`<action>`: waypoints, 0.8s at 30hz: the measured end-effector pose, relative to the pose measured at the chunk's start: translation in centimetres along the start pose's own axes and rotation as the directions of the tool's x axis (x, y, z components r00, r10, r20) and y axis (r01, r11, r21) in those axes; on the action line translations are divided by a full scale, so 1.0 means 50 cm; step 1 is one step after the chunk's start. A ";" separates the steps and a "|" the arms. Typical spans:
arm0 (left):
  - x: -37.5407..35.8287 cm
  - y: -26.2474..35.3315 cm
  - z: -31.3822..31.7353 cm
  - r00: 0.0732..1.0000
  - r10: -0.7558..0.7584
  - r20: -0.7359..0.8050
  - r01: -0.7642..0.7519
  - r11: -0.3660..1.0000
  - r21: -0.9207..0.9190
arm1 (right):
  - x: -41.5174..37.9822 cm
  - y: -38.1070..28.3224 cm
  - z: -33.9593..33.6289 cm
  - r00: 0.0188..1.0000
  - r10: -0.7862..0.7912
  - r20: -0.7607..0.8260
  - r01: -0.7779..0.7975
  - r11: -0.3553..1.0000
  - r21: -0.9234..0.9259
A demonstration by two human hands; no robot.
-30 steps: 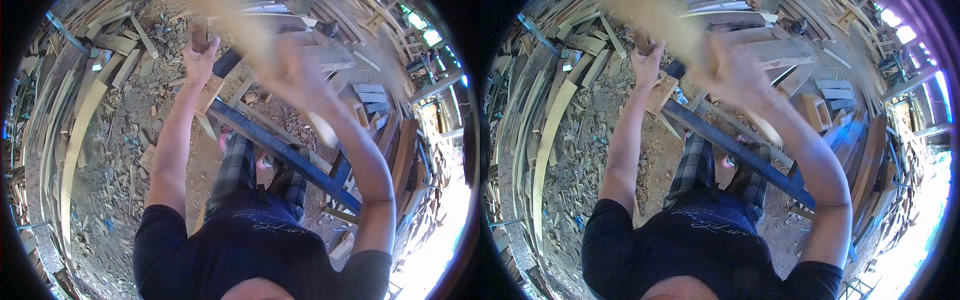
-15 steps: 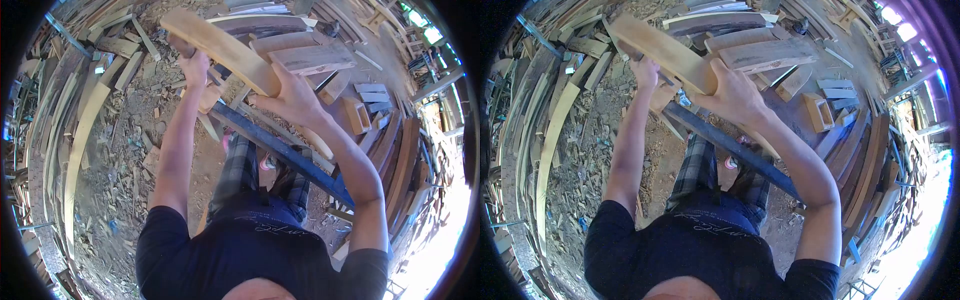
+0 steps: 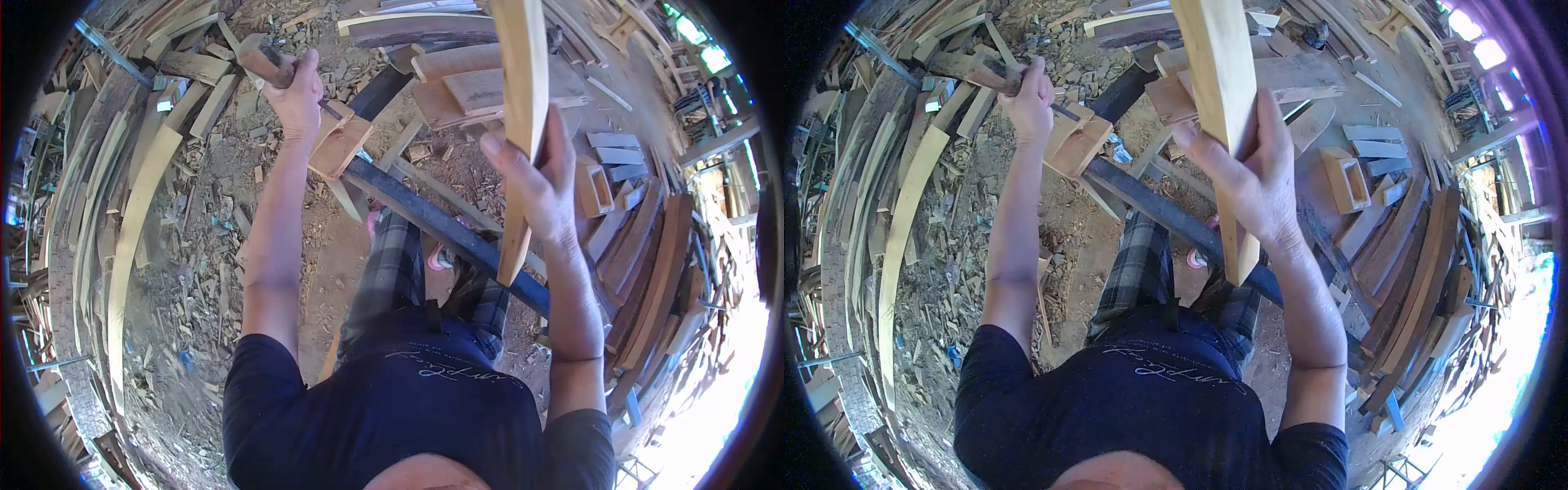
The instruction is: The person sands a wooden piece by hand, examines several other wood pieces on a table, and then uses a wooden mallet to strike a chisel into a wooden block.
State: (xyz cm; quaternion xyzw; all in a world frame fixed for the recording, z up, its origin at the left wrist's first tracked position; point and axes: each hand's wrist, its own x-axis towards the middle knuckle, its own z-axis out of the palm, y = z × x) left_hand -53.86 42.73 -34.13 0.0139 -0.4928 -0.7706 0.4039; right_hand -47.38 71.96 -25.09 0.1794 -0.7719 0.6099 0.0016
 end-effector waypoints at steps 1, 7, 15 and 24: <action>-0.004 -0.001 0.004 1.000 0.002 0.000 -0.002 1.000 0.002 | -0.008 0.009 0.004 1.000 0.012 -0.012 -0.011 0.999 0.041; -0.018 -0.021 0.001 0.997 0.039 0.062 -0.048 0.987 0.155 | -0.027 0.053 0.000 0.999 0.034 -0.022 -0.034 0.999 -0.017; -0.014 -0.052 -0.005 0.988 0.120 0.098 -0.146 0.938 0.315 | -0.038 0.062 -0.011 0.998 0.045 -0.053 -0.044 0.999 0.012; -0.012 -0.056 -0.009 0.986 0.134 0.100 -0.163 0.900 0.404 | -0.037 0.071 -0.010 0.999 0.034 -0.031 -0.036 0.997 -0.066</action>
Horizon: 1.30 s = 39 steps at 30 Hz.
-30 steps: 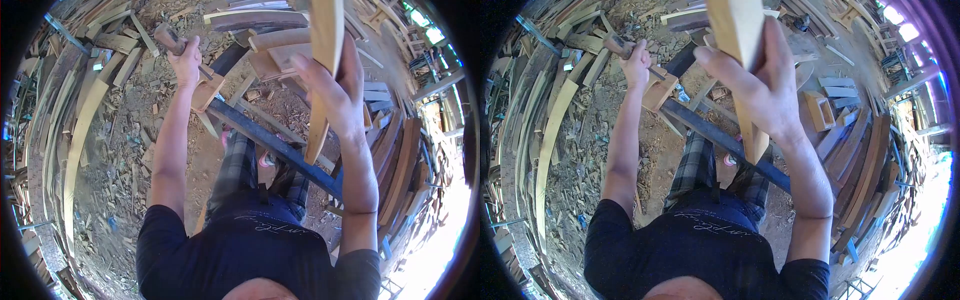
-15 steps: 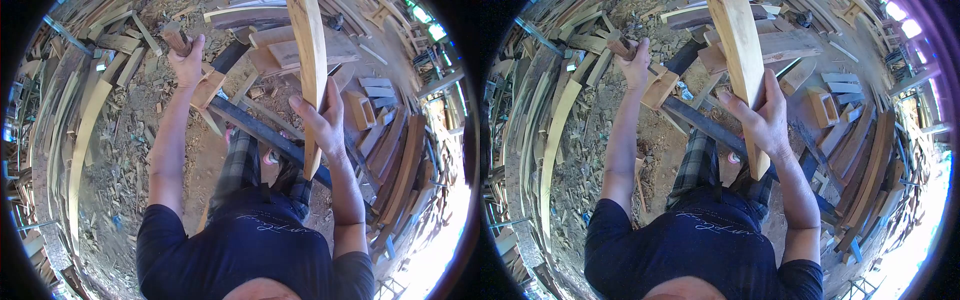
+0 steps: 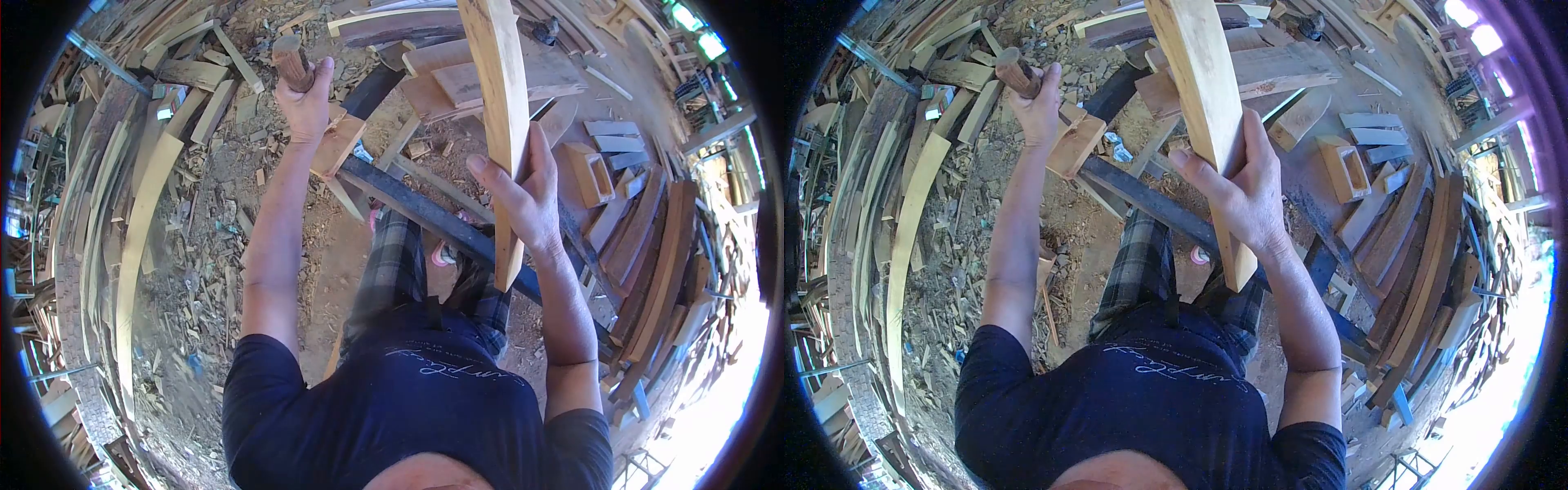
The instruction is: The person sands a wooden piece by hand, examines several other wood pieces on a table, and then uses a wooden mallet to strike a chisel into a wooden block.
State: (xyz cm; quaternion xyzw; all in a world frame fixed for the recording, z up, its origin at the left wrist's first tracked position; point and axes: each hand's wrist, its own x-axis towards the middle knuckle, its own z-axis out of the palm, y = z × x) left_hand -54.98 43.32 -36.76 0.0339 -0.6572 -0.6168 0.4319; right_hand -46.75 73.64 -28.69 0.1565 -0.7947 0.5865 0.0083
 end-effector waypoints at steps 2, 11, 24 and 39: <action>-0.001 0.004 0.002 1.000 -0.014 0.004 0.014 0.999 -0.031 | 0.008 0.001 0.002 0.997 -0.071 0.004 0.071 0.996 -0.049; -0.007 0.014 0.012 0.998 0.050 0.046 -0.053 0.997 0.063 | 0.078 -0.229 -0.053 0.866 -0.443 -0.232 0.493 0.833 0.251; -0.017 -0.024 0.004 0.993 -0.100 0.061 0.105 0.992 -0.077 | 0.094 -0.165 0.007 0.853 -0.508 0.119 0.522 0.821 -0.232; 0.001 -0.023 -0.015 0.999 -0.032 -0.034 0.028 0.994 -0.104 | 0.038 -0.104 -0.008 0.957 -0.288 0.035 0.290 0.955 -0.063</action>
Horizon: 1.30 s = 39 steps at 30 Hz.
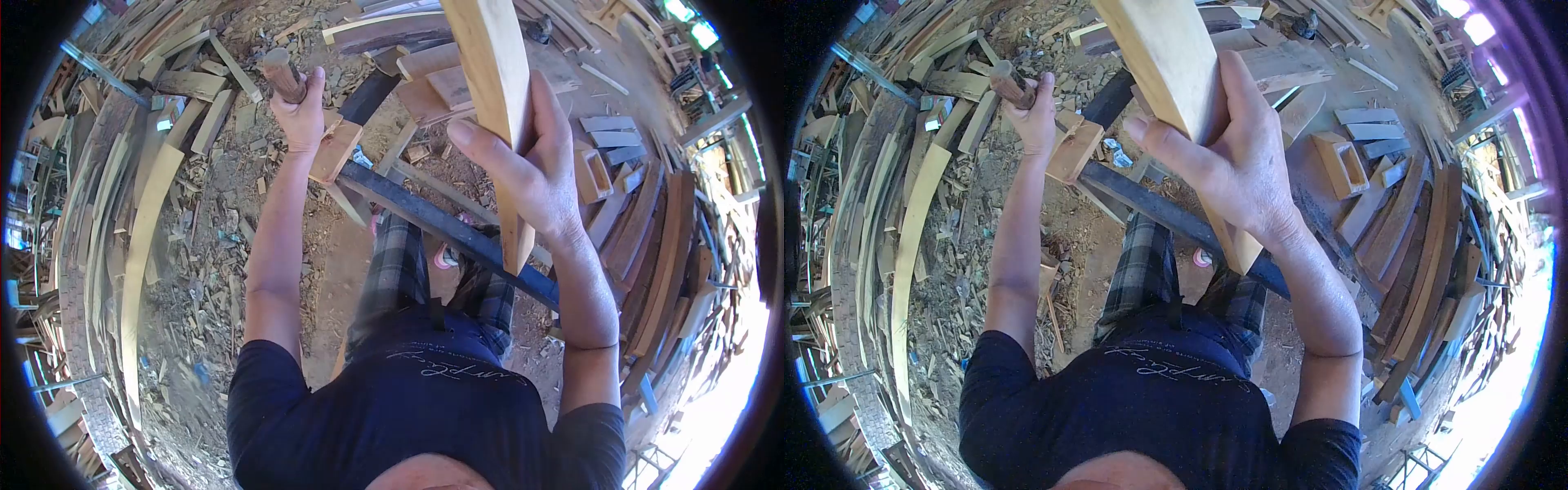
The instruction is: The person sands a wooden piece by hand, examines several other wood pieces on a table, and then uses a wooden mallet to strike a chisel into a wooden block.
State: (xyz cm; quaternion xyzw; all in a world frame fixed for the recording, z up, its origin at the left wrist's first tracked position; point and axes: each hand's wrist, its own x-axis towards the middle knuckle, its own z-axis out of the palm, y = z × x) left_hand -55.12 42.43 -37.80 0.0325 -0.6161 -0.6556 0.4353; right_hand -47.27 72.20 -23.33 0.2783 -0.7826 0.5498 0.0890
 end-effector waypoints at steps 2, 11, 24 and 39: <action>-0.002 0.000 0.000 1.000 -0.021 0.014 0.021 1.000 -0.006 | -0.001 0.004 -0.001 0.999 0.033 0.032 -0.031 0.997 -0.071; 0.001 0.014 0.016 1.000 -0.016 0.019 0.014 0.993 0.116 | 0.093 -0.177 -0.009 0.951 -0.233 -0.203 0.298 0.864 0.406; 0.003 0.012 0.019 0.999 0.030 0.020 -0.031 0.996 0.089 | 0.138 -0.021 0.033 0.911 -0.401 0.096 0.412 0.888 -0.205; 0.013 -0.010 0.008 0.997 -0.050 0.056 0.045 0.996 0.078 | 0.123 -0.064 0.053 0.961 -0.277 -0.004 0.277 0.959 0.061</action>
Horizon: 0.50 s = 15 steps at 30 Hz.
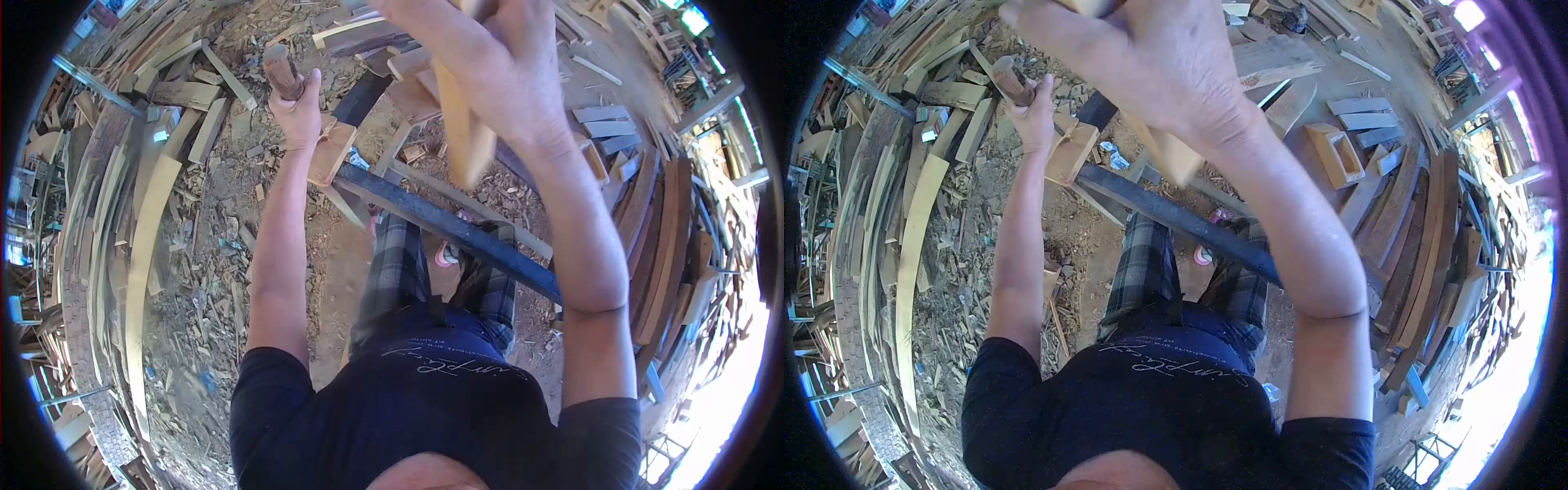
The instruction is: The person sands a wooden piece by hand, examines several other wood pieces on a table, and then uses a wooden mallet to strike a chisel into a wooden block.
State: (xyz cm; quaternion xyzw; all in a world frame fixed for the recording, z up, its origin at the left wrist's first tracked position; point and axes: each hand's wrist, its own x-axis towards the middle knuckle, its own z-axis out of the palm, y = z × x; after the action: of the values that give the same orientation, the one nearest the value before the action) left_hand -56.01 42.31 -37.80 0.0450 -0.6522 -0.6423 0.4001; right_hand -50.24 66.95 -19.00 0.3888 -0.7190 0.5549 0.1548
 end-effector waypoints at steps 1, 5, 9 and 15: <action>-0.001 -0.001 0.004 1.000 0.002 0.000 -0.002 1.000 -0.003 | -0.001 -0.001 0.003 0.998 -0.002 -0.069 0.005 0.999 0.041; -0.002 -0.018 -0.010 0.979 -0.166 -0.120 0.139 0.969 -0.204 | -0.124 0.179 0.069 0.939 0.219 0.267 -0.091 0.903 -0.420; -0.004 -0.020 -0.016 0.951 -0.289 -0.109 0.204 0.852 -0.482 | -0.095 0.093 0.008 0.926 0.296 0.233 -0.104 0.796 -0.596; 0.002 0.043 -0.031 0.969 -0.209 -0.129 0.137 0.898 -0.418 | -0.092 0.043 -0.016 0.973 0.230 -0.009 -0.230 0.973 0.008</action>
State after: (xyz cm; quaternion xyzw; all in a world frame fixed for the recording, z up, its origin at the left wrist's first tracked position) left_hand -54.18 41.38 -36.10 0.0738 -0.4611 -0.7905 0.3962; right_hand -48.99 69.66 -23.21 0.3009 -0.7565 0.5734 0.0919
